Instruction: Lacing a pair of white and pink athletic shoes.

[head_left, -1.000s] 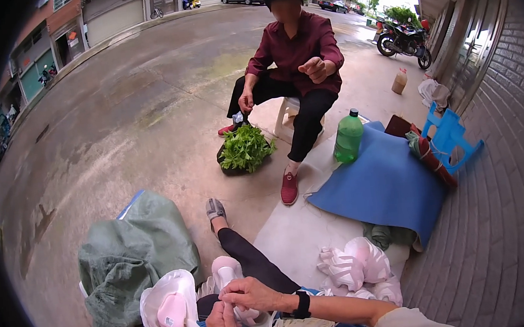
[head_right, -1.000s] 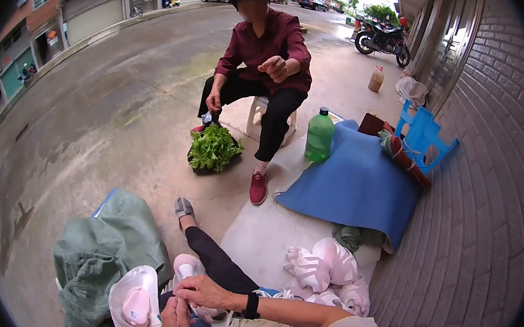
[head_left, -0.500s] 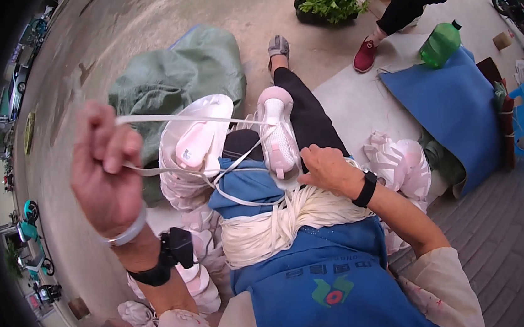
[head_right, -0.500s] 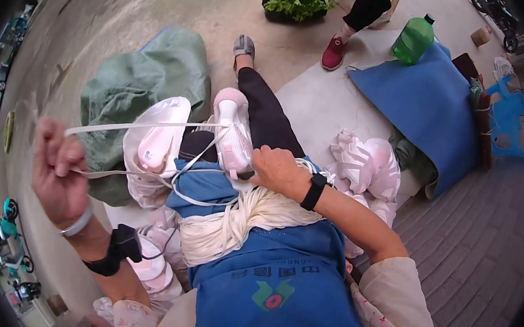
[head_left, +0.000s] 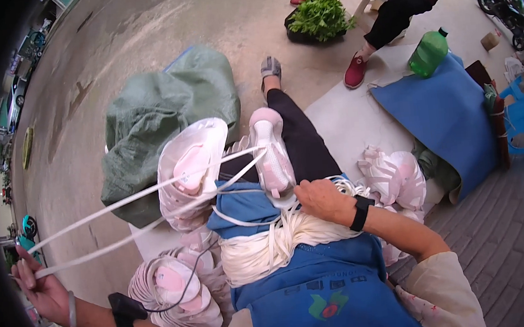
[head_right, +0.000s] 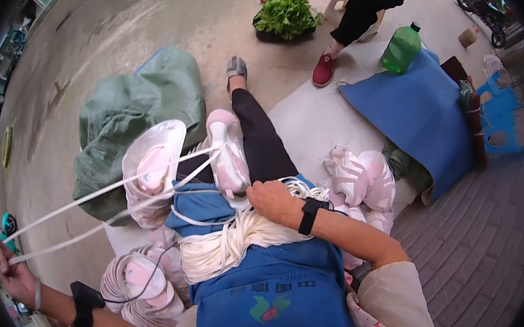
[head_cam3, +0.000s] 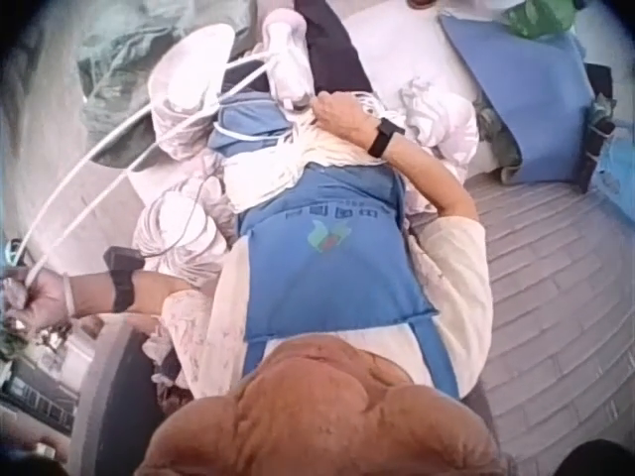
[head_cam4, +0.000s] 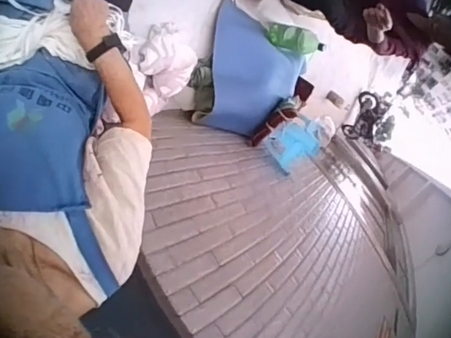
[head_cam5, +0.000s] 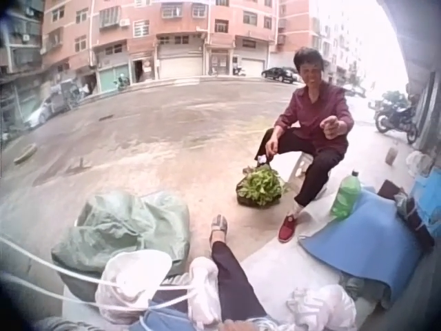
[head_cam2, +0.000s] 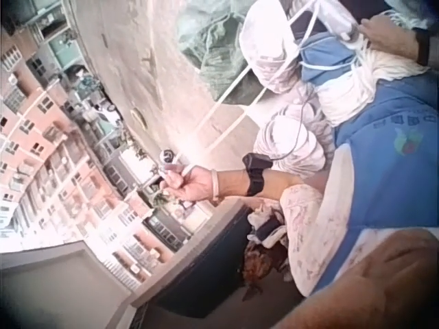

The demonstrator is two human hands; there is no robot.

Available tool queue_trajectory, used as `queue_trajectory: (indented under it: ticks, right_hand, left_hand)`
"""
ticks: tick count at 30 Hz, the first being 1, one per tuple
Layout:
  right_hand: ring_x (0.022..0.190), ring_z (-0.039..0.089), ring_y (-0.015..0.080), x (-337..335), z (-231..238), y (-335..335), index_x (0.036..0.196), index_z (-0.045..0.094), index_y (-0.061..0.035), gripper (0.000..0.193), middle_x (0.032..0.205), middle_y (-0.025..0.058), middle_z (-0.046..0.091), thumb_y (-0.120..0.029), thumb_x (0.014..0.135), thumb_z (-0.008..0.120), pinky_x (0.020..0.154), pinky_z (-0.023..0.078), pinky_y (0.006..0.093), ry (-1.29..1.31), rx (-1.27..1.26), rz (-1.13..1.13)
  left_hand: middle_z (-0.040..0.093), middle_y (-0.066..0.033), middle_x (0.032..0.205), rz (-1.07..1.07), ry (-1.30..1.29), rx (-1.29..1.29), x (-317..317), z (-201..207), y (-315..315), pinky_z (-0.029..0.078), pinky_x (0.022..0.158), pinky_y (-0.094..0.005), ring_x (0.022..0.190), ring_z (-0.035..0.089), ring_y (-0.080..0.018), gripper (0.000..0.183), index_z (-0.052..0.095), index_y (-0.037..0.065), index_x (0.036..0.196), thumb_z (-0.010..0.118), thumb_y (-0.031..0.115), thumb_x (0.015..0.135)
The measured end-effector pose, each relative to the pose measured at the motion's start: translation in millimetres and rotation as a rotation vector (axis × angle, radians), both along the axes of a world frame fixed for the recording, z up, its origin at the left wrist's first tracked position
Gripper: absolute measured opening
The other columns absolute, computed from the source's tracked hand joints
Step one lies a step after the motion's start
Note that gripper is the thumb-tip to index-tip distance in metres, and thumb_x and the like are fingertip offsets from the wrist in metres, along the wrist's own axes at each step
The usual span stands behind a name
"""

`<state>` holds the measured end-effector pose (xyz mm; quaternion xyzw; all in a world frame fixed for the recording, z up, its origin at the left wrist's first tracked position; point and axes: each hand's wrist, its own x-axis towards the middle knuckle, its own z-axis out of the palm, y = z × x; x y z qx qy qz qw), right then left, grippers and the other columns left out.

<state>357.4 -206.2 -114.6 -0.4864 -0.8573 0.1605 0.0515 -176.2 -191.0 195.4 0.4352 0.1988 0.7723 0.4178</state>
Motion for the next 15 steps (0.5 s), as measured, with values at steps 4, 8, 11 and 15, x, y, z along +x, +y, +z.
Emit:
queue_trajectory:
  ticks: [4,8,11,15]
  right_hand:
    - [0.064,0.064,0.0287,1.0,-9.3,-3.3,0.079,0.057,-0.0059,0.006,0.074,0.0124,0.058,-0.012,0.077,0.057,0.055,0.051,0.0416,0.082,-0.022,-0.026]
    - [0.072,0.064,0.0298,-6.0,8.9,11.4,0.088,0.057,-0.0037,0.028,0.078,0.0124,0.058,-0.025,0.073,0.069,0.059,0.051,0.0425,0.116,-0.086,-0.17]
    - [0.075,0.063,0.0302,-12.2,21.8,32.9,0.092,0.057,-0.0035,0.031,0.082,0.0134,0.06,-0.027,0.076,0.069,0.062,0.051,0.0424,0.071,0.024,-0.186]
    - [0.082,0.061,0.0337,-25.7,40.3,45.6,0.103,0.05,-0.0035,0.032,0.089,0.0169,0.056,-0.024,0.083,0.064,0.068,0.05,0.0418,0.382,-0.029,-0.18]
  left_hand:
    - [0.029,0.0022,0.068,0.058,0.029,-0.164,68.4,-68.5,11.4,0.043,0.104,-0.0342,0.058,0.034,-0.0083,0.017,0.053,-0.005,0.102,0.046,0.01,0.098]
    - [0.037,0.0037,0.064,0.223,0.117,-0.486,164.8,-146.2,36.8,0.05,0.065,-0.0248,0.053,0.037,-0.0055,0.021,0.054,0.005,0.1,0.047,0.024,0.099]
    - [0.039,0.0034,0.062,0.048,0.114,-0.499,224.3,-147.0,42.2,0.051,0.059,-0.0257,0.051,0.039,-0.0058,0.02,0.054,0.006,0.094,0.048,0.025,0.098]
    - [0.042,0.0,0.065,-0.12,0.047,-0.448,251.1,-118.5,53.6,0.049,0.064,-0.0295,0.058,0.043,-0.0117,0.016,0.053,0.006,0.091,0.051,0.021,0.096]
